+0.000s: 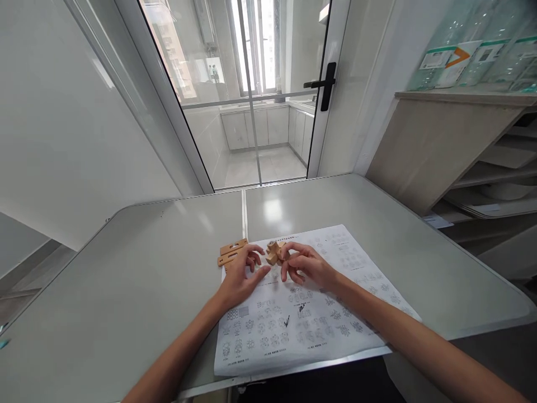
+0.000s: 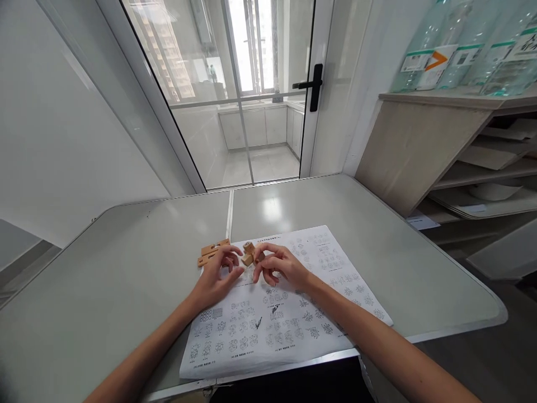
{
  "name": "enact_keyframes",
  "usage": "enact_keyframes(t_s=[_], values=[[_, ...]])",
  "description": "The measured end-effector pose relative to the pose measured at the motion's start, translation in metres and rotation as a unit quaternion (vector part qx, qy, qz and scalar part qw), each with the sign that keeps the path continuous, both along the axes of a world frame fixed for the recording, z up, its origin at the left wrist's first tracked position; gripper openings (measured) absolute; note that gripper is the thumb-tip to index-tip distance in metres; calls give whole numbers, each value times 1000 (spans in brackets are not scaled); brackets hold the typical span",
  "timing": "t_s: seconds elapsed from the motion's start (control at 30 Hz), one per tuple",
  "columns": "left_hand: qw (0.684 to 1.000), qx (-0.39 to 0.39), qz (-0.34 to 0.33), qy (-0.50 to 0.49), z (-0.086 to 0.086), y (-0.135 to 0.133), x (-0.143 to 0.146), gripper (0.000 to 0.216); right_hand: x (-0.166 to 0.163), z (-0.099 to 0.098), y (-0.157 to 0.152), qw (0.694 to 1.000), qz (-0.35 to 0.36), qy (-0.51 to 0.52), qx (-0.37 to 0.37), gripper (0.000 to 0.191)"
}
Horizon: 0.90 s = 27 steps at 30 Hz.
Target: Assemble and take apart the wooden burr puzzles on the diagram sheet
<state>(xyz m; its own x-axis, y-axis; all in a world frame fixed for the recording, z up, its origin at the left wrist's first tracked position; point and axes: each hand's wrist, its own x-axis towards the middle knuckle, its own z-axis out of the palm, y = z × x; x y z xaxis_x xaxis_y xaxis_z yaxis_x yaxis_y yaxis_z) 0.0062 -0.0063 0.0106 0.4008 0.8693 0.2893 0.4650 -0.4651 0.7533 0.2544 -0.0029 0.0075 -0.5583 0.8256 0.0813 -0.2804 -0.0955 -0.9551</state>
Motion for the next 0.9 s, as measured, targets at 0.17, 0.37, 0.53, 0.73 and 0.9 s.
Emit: enact_keyframes(t_s=[0.17, 0.37, 0.53, 0.73, 0.9], values=[[988, -99, -96, -70, 1, -1, 1, 66, 0, -12, 1, 992, 107, 36, -50, 21], [979, -154, -94, -99, 2, -3, 3, 69, -1, -10, 0, 987, 153, 41, -25, 27], [978, -136, -27, -156, 4, -2, 4, 72, -4, -1, -2, 998, 59, 31, 6, 45], [972, -132, -51, -188, 0, 5, -2, 76, -3, -2, 0, 998, -23, -42, 30, 40], [973, -123, -93, -172, -2, 6, -2, 83, -4, -4, -1, 989, 65, -108, 76, 31]])
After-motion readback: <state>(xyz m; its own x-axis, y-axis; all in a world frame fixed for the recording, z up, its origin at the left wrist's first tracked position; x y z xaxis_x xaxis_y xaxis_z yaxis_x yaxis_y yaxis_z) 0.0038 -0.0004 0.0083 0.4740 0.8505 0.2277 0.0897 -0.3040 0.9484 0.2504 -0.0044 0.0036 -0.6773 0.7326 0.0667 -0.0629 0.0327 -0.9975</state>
